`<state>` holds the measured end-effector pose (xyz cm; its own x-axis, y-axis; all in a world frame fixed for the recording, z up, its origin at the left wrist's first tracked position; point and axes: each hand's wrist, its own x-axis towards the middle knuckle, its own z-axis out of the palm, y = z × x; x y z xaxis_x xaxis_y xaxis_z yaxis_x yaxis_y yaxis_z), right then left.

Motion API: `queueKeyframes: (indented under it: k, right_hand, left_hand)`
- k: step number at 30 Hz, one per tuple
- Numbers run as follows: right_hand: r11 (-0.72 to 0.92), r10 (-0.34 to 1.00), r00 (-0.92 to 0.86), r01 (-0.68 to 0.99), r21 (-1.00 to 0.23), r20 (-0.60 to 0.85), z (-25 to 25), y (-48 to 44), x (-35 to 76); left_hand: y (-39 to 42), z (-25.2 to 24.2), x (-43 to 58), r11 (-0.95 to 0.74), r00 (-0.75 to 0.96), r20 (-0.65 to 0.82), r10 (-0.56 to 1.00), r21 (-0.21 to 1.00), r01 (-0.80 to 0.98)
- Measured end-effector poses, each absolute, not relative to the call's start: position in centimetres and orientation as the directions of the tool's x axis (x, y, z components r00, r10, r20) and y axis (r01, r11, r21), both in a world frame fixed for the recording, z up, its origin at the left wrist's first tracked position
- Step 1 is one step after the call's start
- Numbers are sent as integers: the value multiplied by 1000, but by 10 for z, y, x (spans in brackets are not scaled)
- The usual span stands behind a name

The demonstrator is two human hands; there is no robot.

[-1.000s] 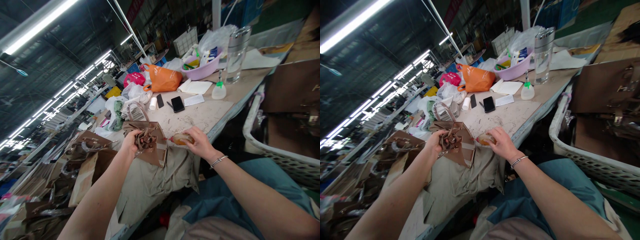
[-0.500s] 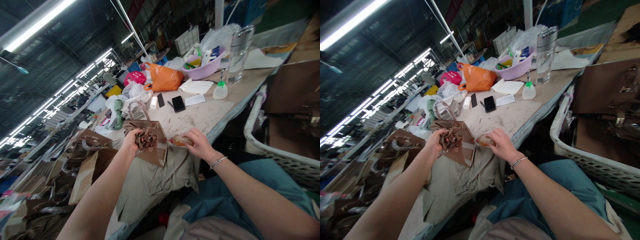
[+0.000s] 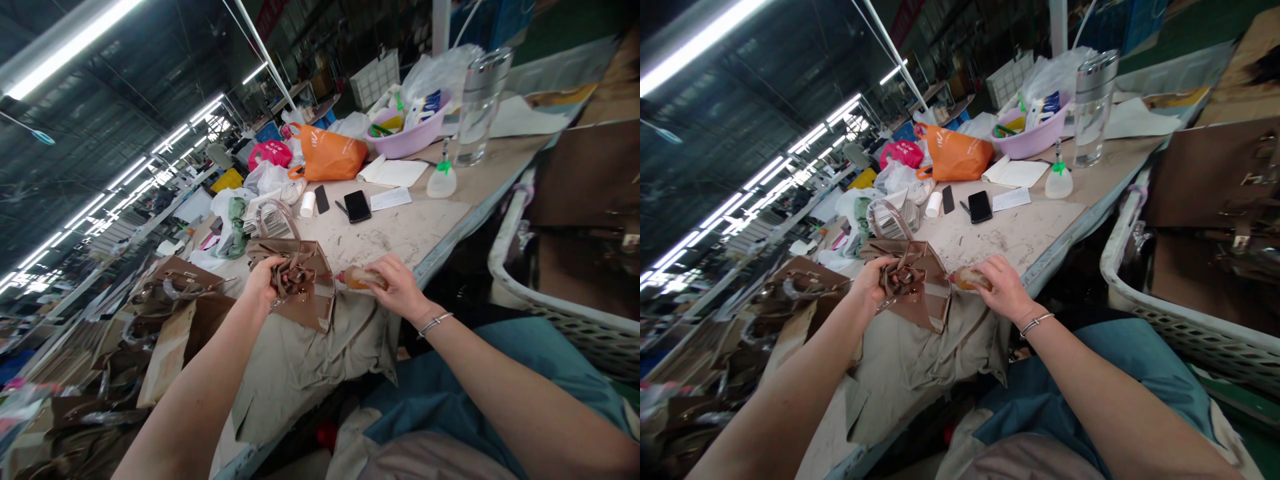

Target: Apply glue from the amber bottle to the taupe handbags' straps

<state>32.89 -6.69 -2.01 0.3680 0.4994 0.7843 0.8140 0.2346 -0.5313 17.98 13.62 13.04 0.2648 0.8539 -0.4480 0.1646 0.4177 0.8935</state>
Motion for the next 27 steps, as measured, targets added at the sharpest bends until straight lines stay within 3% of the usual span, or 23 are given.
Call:
queueKeyframes:
  k: [2, 9, 15, 21, 27]
  right_hand:
    - [203, 493, 383, 823, -531, 781, -21, -66, 330]
    - [179, 654, 331, 806, -564, 681, -29, -66, 321]
    - [216, 547, 351, 818, -534, 760, -25, -69, 326]
    - [176, 640, 335, 812, -557, 691, -31, -70, 326]
    - [173, 580, 419, 775, -608, 699, -35, -68, 325]
  left_hand:
    - [136, 130, 180, 418, 263, -448, 854, 893, 164]
    - [136, 130, 179, 417, 269, -446, 854, 895, 161]
    - [139, 129, 178, 416, 265, -446, 855, 894, 166]
    - [138, 128, 179, 413, 266, -441, 857, 897, 156]
    - [139, 127, 179, 404, 264, -429, 864, 903, 146]
